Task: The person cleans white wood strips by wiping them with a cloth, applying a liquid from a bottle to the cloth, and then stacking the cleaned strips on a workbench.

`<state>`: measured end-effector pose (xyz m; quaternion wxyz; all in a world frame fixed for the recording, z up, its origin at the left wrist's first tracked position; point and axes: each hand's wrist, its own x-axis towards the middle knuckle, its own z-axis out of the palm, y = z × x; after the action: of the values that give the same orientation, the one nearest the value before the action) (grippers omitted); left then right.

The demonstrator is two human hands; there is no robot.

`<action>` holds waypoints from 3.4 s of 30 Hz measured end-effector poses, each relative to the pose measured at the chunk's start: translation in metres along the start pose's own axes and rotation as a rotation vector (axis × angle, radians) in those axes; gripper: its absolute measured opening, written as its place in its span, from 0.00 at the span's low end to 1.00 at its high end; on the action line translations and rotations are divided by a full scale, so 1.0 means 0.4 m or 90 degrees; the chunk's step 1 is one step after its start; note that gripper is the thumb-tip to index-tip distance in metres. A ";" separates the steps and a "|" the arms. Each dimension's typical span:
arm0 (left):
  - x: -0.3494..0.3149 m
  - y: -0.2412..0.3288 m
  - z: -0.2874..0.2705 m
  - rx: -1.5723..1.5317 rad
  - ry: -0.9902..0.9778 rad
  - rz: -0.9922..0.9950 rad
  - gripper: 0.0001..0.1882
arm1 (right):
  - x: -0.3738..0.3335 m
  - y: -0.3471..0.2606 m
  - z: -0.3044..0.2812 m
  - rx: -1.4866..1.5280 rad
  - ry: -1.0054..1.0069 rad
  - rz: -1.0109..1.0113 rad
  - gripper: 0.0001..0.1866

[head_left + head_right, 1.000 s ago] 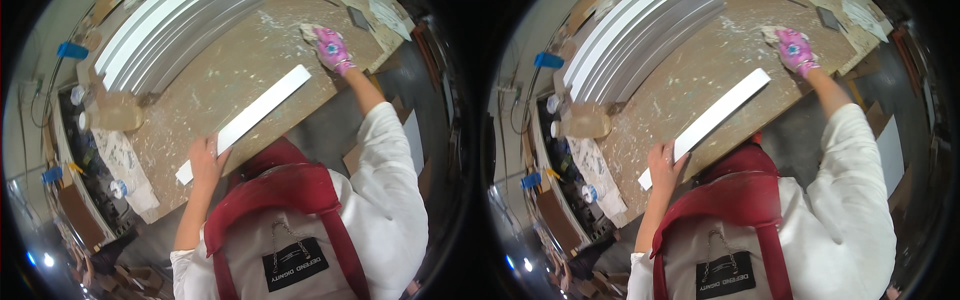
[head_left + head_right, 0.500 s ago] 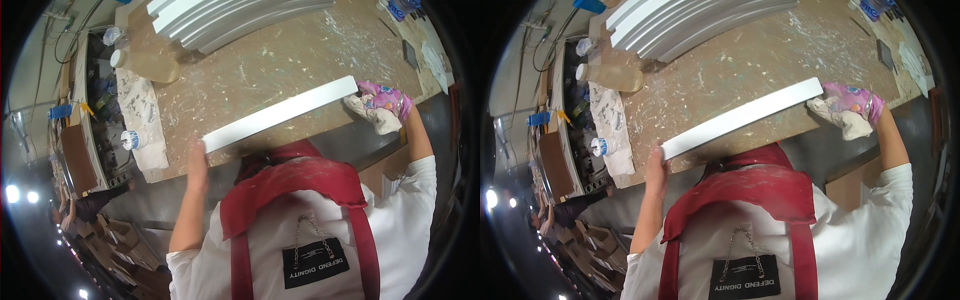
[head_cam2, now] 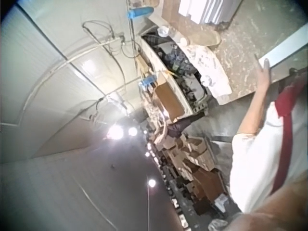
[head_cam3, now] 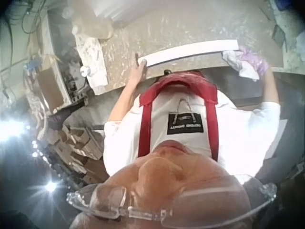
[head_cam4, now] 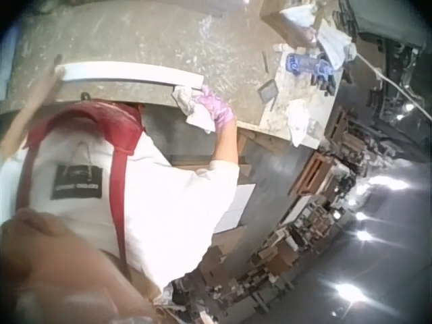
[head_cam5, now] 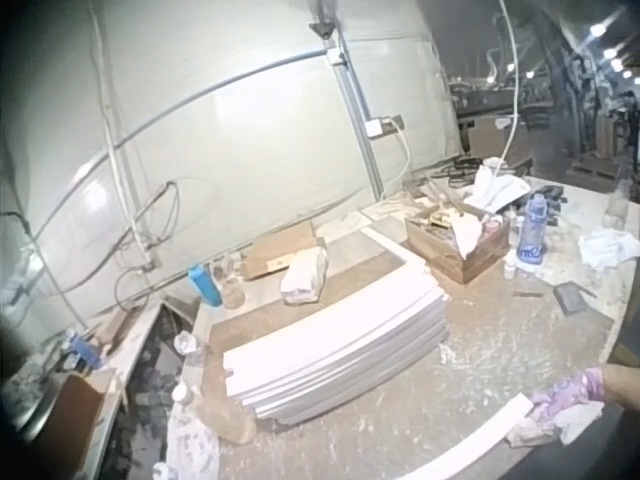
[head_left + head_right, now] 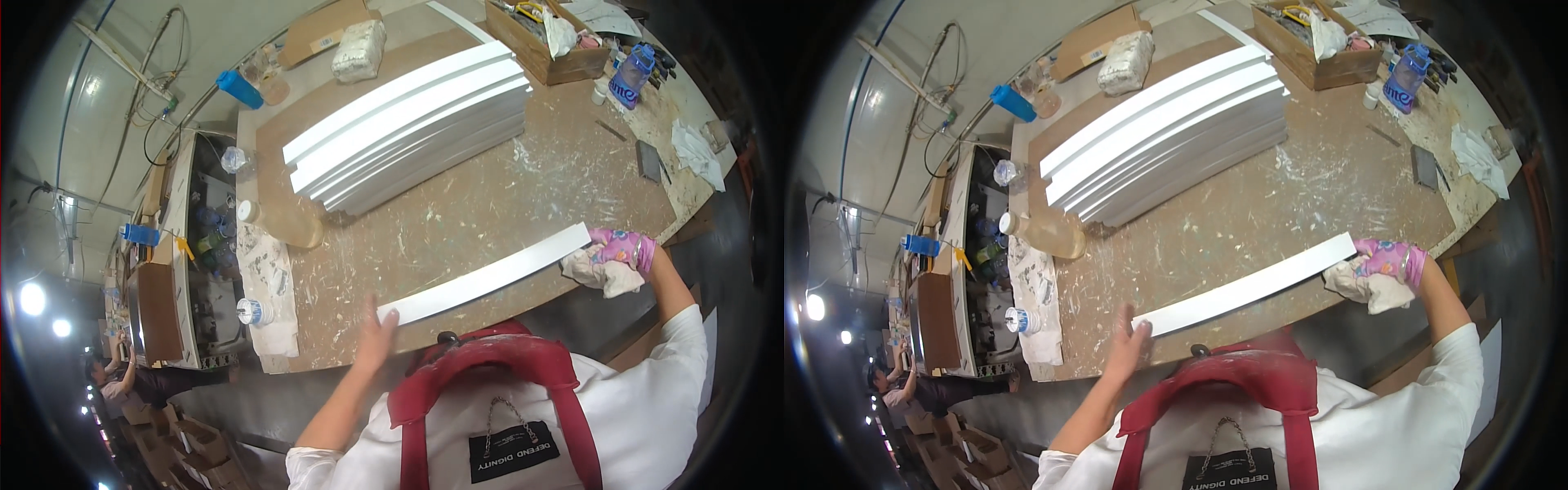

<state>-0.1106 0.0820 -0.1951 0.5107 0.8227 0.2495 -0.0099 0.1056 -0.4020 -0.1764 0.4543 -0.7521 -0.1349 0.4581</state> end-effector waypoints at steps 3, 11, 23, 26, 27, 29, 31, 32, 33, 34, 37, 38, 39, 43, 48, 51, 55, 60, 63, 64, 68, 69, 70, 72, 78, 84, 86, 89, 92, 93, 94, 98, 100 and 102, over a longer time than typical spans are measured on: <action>0.142 0.196 -0.107 0.301 0.152 0.295 0.33 | -0.064 0.013 -0.065 -0.353 0.004 -0.124 0.25; 0.587 0.556 -0.188 0.479 0.135 0.579 0.26 | -0.001 -0.019 -0.166 -0.622 0.630 -0.099 0.23; 0.361 0.513 -0.051 0.382 -0.018 0.563 0.23 | 0.145 0.193 -0.199 -0.419 0.821 -0.104 0.23; 0.324 0.303 0.061 0.390 -0.067 0.537 0.24 | 0.103 -0.022 -0.189 -0.236 0.858 -0.252 0.23; 0.321 0.259 0.101 0.401 -0.079 0.503 0.24 | 0.116 -0.091 -0.160 -0.518 0.818 -0.326 0.26; 0.336 0.201 0.158 0.401 -0.097 0.470 0.23 | 0.155 -0.218 -0.071 -0.645 0.698 -0.450 0.23; 0.359 0.184 0.204 0.383 -0.105 0.475 0.22 | 0.312 -0.248 0.018 -0.420 0.421 -0.432 0.14; 0.362 0.152 0.199 0.381 -0.099 0.463 0.22 | 0.266 -0.390 0.130 -0.670 0.440 -0.407 0.13; 0.376 0.155 0.205 0.379 -0.110 0.483 0.23 | 0.359 -0.354 0.156 -0.576 0.247 -0.188 0.15; 0.387 0.145 0.201 0.380 -0.115 0.491 0.23 | 0.383 -0.310 0.173 -0.546 0.243 -0.128 0.18; 0.398 0.107 0.202 0.410 -0.070 0.503 0.26 | 0.362 -0.240 0.041 -0.805 0.357 -0.084 0.15; 0.386 0.114 0.196 0.404 -0.088 0.482 0.27 | 0.349 -0.182 -0.061 -0.844 0.424 0.022 0.16; 0.386 0.148 0.196 0.397 -0.110 0.476 0.28 | 0.334 -0.037 -0.212 -0.771 0.421 0.118 0.15; 0.370 0.078 0.063 0.361 -0.057 0.424 0.34 | 0.217 -0.065 -0.305 -0.806 0.590 -0.176 0.20; 0.371 0.010 -0.025 0.328 -0.108 0.359 0.29 | 0.344 -0.150 -0.041 -0.822 0.418 -0.203 0.19; 0.381 0.008 -0.010 0.301 -0.065 0.369 0.30 | 0.483 -0.282 0.153 -0.555 0.274 -0.175 0.12; 0.390 -0.035 -0.006 0.197 -0.021 0.404 0.41 | 0.583 -0.447 0.488 -0.691 0.174 -0.373 0.16; 0.389 -0.029 0.001 0.063 -0.022 0.370 0.47 | 0.617 -0.421 0.536 -0.667 0.295 -0.650 0.10; 0.393 -0.060 0.004 0.032 -0.068 0.276 0.48 | 0.524 -0.328 0.302 -0.877 0.325 -0.289 0.05; 0.388 -0.065 0.004 0.043 -0.071 0.281 0.48 | 0.469 -0.254 0.176 -0.875 0.394 -0.269 0.04; 0.385 -0.060 0.005 0.098 -0.060 0.432 0.38 | 0.210 -0.205 0.006 -0.805 0.588 -0.066 0.10; 0.356 -0.049 -0.009 0.139 -0.069 0.454 0.36 | 0.161 -0.267 0.051 -0.799 0.576 -0.114 0.12; 0.323 -0.028 -0.025 0.183 -0.083 0.479 0.34 | 0.127 -0.290 0.092 -0.788 0.570 -0.158 0.13; 0.236 0.017 -0.026 0.283 -0.183 0.561 0.31 | 0.169 -0.278 0.218 -0.294 0.402 -0.081 0.16; 0.161 -0.007 0.034 0.338 -0.330 0.500 0.31 | 0.153 -0.460 0.479 -0.635 0.180 0.027 0.25; 0.160 0.016 0.040 0.355 -0.312 0.521 0.31 | 0.183 -0.240 0.498 -0.664 0.449 -0.246 0.14; 0.152 0.011 0.044 0.358 -0.288 0.524 0.31 | 0.244 -0.221 0.546 -0.532 0.129 -0.011 0.19; 0.150 0.010 0.036 0.380 -0.276 0.535 0.32 | 0.154 -0.286 0.470 -0.777 0.251 -0.188 0.19; 0.152 0.006 0.040 0.388 -0.274 0.551 0.33 | 0.155 -0.286 0.451 -0.831 0.246 0.044 0.16; 0.152 0.009 0.041 0.405 -0.276 0.551 0.33 | 0.171 -0.272 0.475 -0.671 0.373 -0.187 0.14; 0.151 0.012 0.043 0.423 -0.279 0.550 0.34 | 0.184 -0.275 0.498 -0.704 0.351 -0.195 0.13; 0.140 0.035 0.034 0.491 -0.267 0.565 0.36 | 0.171 -0.267 0.466 -0.803 0.312 -0.143 0.07; 0.132 0.039 0.024 0.510 -0.254 0.572 0.37 | 0.117 -0.235 0.345 -0.625 0.388 -0.148 0.08; 0.134 0.070 0.026 0.506 -0.240 0.590 0.36 | 0.040 -0.272 0.263 -0.758 0.354 0.206 0.12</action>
<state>-0.0494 0.0847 -0.1910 0.1533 0.9559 -0.2495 -0.0244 0.0520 -0.2733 -0.1152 -0.0937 -0.9748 -0.1279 0.1570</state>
